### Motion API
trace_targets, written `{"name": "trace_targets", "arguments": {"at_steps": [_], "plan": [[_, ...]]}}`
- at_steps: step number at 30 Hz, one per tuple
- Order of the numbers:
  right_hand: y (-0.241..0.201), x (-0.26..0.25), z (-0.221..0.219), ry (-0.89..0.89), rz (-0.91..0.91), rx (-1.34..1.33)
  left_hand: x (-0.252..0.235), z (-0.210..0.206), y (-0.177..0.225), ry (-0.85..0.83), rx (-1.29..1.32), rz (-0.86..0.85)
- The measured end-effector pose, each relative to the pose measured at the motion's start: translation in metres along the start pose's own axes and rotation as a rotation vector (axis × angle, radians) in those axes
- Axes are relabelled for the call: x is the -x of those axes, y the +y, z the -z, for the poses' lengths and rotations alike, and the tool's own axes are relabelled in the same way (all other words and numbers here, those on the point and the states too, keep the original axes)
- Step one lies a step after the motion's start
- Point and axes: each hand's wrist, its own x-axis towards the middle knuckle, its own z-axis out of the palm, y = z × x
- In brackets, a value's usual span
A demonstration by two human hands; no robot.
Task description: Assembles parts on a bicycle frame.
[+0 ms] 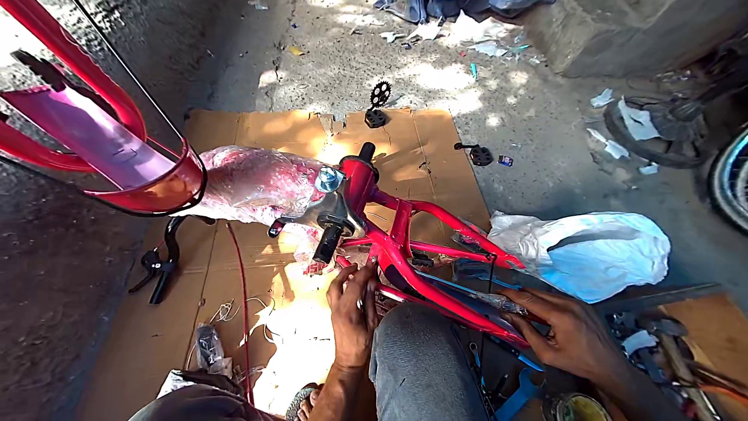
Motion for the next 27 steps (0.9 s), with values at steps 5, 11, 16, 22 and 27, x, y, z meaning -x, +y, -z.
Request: {"name": "trace_targets", "arguments": {"at_steps": [5, 11, 16, 22, 27], "plan": [[0.002, 0.001, -0.001, 0.012, 0.01, -0.011, 0.004, 0.003, -0.002, 0.121, 0.148, 0.062], [0.0, 0.0, 0.001, 0.021, 0.016, -0.019, -0.037, 0.014, 0.014, -0.024, 0.014, 0.103], [-0.004, -0.001, 0.004, 0.021, 0.009, 0.003, -0.073, 0.017, 0.034, -0.205, -0.175, 0.098], [-0.002, 0.001, 0.002, 0.012, 0.011, 0.006, 0.002, 0.0, -0.007, -0.004, -0.004, -0.05], [-0.004, -0.002, 0.004, 0.035, 0.03, -0.001, 0.002, 0.004, -0.006, 0.107, 0.167, 0.059]]}}
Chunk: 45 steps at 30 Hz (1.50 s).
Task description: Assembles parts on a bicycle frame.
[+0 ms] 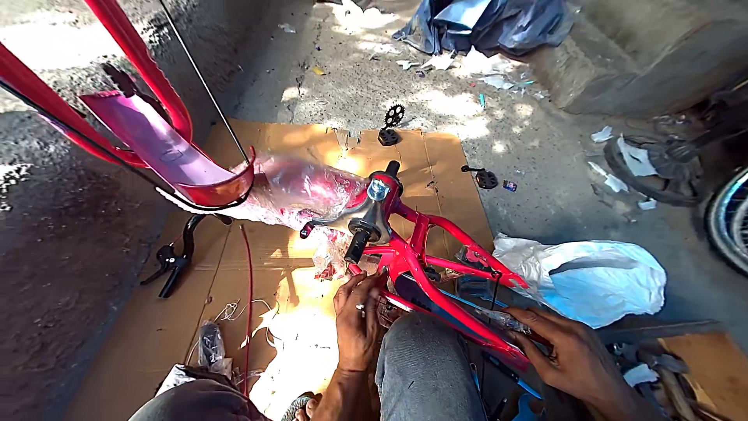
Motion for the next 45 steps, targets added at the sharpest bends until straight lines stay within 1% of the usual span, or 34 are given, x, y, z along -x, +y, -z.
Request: {"name": "trace_targets", "arguments": {"at_steps": [2, 3, 6, 11, 14, 16, 18, 20, 22, 24, 26, 27, 28, 31, 34, 39, 41, 42, 45], "plan": [[0.0, 0.0, -0.001, 0.011, 0.0, 0.003, -0.013, 0.003, 0.016, 0.114, 0.069, 0.156], [0.0, 0.002, -0.002, 0.009, -0.01, 0.007, -0.018, 0.005, 0.021, 0.096, 0.049, 0.179], [0.001, 0.004, -0.003, 0.004, -0.021, 0.001, -0.033, 0.004, 0.025, -0.081, -0.096, 0.134], [-0.001, -0.001, -0.001, 0.006, -0.03, 0.001, -0.07, -0.003, 0.044, -0.249, -0.324, 0.158], [-0.003, -0.002, 0.0, -0.008, -0.043, -0.003, -0.082, -0.004, 0.051, -0.32, -0.365, 0.127], [-0.003, -0.003, 0.0, -0.016, -0.05, -0.004, -0.069, -0.003, 0.043, -0.27, -0.318, 0.041], [-0.003, -0.001, 0.0, -0.023, -0.052, -0.013, -0.034, -0.005, 0.021, -0.152, -0.236, -0.059], [-0.002, 0.002, -0.002, -0.026, -0.059, -0.016, 0.001, -0.009, 0.0, -0.079, -0.146, -0.07], [-0.001, 0.0, -0.005, 0.005, -0.054, -0.007, 0.006, -0.014, -0.01, -0.028, -0.118, -0.087], [-0.003, 0.003, -0.005, 0.016, -0.045, -0.005, 0.006, -0.011, -0.004, 0.022, -0.053, -0.021], [-0.004, 0.003, -0.005, 0.021, -0.031, -0.002, -0.001, -0.007, 0.01, 0.131, 0.062, 0.135], [-0.004, 0.004, -0.005, 0.021, -0.031, 0.001, -0.007, -0.005, 0.016, 0.145, 0.082, 0.195], [-0.004, 0.005, -0.005, 0.016, -0.035, 0.003, -0.013, -0.002, 0.019, 0.101, 0.062, 0.212], [-0.003, 0.004, -0.004, 0.009, -0.029, 0.008, -0.031, 0.0, 0.02, -0.098, -0.09, 0.17], [-0.002, 0.002, -0.003, 0.018, -0.02, 0.005, -0.05, -0.004, 0.023, -0.159, -0.193, 0.173], [-0.003, 0.002, -0.003, 0.002, -0.03, -0.003, -0.078, -0.003, 0.039, -0.302, -0.35, 0.093], [-0.002, 0.001, -0.003, -0.006, -0.036, -0.001, -0.08, -0.004, 0.043, -0.32, -0.359, 0.083], [-0.001, 0.001, -0.002, -0.01, -0.04, -0.001, -0.077, -0.005, 0.042, -0.299, -0.342, 0.058], [-0.001, 0.0, -0.002, -0.022, -0.046, -0.005, -0.044, -0.004, 0.025, -0.176, -0.234, -0.045]]}}
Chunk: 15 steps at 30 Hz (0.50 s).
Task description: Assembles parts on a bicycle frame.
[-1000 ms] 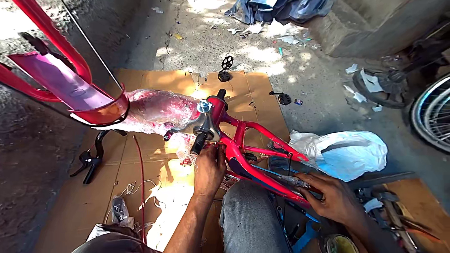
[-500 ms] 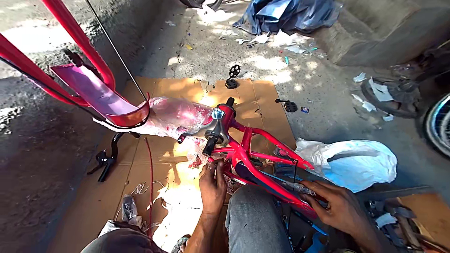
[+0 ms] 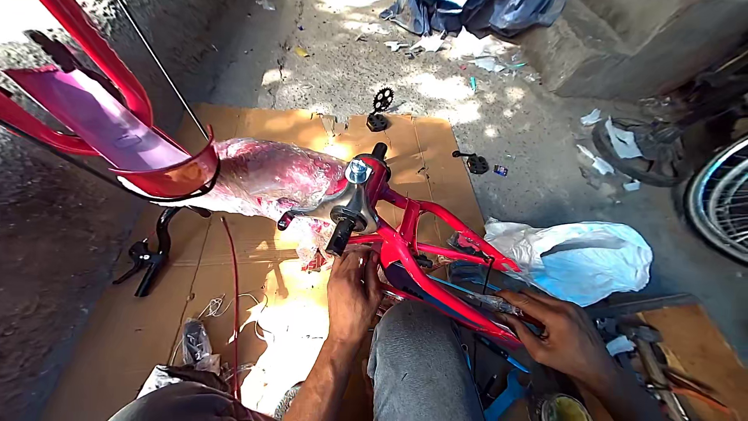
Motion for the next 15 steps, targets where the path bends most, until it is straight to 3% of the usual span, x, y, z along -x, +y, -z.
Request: {"name": "trace_targets", "arguments": {"at_steps": [3, 6, 11, 15], "plan": [[-0.001, 0.003, 0.0, -0.024, -0.019, -0.029, 0.045, -0.024, -0.021, 0.129, 0.135, -0.037], [-0.002, 0.003, -0.002, 0.014, -0.017, -0.041, 0.048, -0.029, -0.027, 0.153, 0.197, -0.04], [-0.01, -0.001, 0.002, 0.036, 0.008, 0.025, 0.032, -0.002, 0.0, 0.286, 0.333, 0.264], [-0.014, -0.002, 0.008, 0.068, 0.023, 0.092, 0.019, 0.009, 0.004, 0.145, 0.32, 0.227]]}}
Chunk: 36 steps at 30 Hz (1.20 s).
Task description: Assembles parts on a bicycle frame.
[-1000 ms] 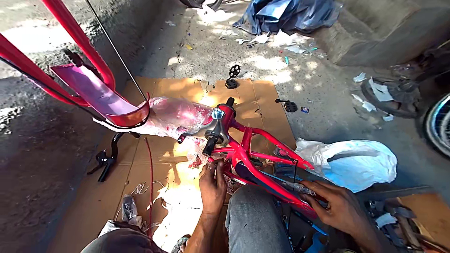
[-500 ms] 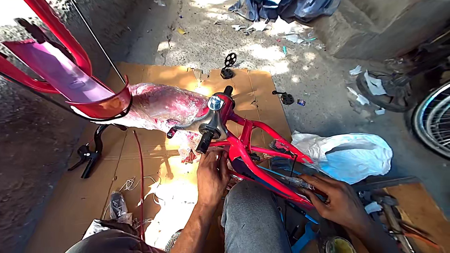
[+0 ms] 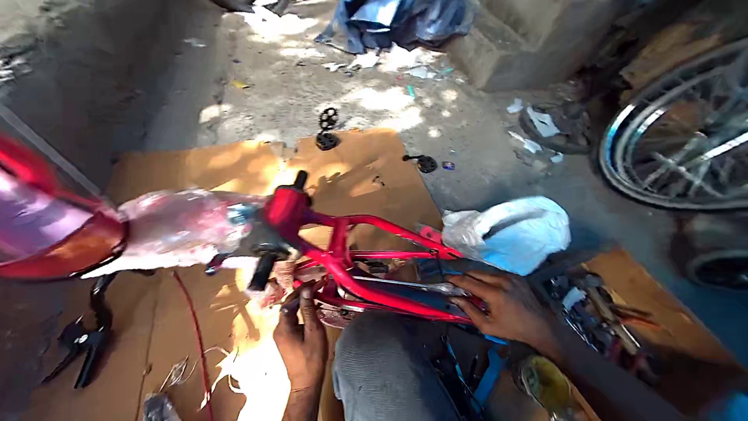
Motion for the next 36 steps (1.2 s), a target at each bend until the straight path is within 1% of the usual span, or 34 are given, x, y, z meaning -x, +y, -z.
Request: {"name": "trace_targets", "arguments": {"at_steps": [3, 6, 8, 11, 15, 18, 19, 21, 24, 25, 28, 30, 32, 34, 36], "plan": [[-0.001, -0.002, 0.002, 0.011, 0.023, 0.021, -0.012, 0.003, -0.002, -0.069, -0.027, 0.009], [0.007, -0.015, 0.006, -0.015, 0.05, 0.059, -0.029, 0.003, 0.0, -0.129, -0.143, 0.008], [0.016, -0.022, 0.006, -0.041, 0.066, 0.086, -0.034, 0.003, 0.004, -0.181, -0.201, 0.04], [0.018, -0.03, 0.006, 0.007, 0.085, 0.15, -0.038, 0.003, 0.002, -0.196, -0.162, 0.064], [0.018, -0.037, -0.002, 0.113, -0.033, 0.121, -0.04, 0.006, -0.001, -0.194, -0.093, 0.099], [0.02, -0.036, -0.009, 0.02, -0.117, 0.116, -0.042, 0.007, 0.001, -0.227, -0.178, 0.105], [0.021, -0.036, -0.012, -0.01, -0.127, 0.124, -0.043, 0.007, 0.003, -0.257, -0.213, 0.106], [0.022, -0.035, -0.018, -0.012, -0.117, 0.156, -0.046, 0.005, 0.007, -0.299, -0.246, 0.12], [0.023, -0.041, -0.02, 0.051, -0.076, 0.21, -0.047, 0.002, 0.011, -0.293, -0.284, 0.139], [0.023, -0.044, -0.021, 0.062, -0.072, 0.219, -0.046, 0.001, 0.01, -0.285, -0.297, 0.12], [0.03, -0.049, -0.018, 0.049, -0.034, 0.259, -0.048, -0.001, 0.012, -0.283, -0.372, -0.011], [0.034, -0.053, -0.01, -0.007, 0.021, 0.299, -0.045, 0.001, 0.013, -0.283, -0.411, -0.021], [0.033, -0.055, -0.005, -0.049, 0.041, 0.31, -0.043, 0.007, 0.01, -0.282, -0.376, 0.038], [0.027, -0.05, 0.003, -0.056, 0.029, 0.253, -0.039, 0.012, 0.007, -0.262, -0.238, 0.118], [0.02, -0.041, 0.011, -0.025, 0.026, 0.188, -0.034, 0.013, 0.002, -0.206, -0.1, 0.114]]}}
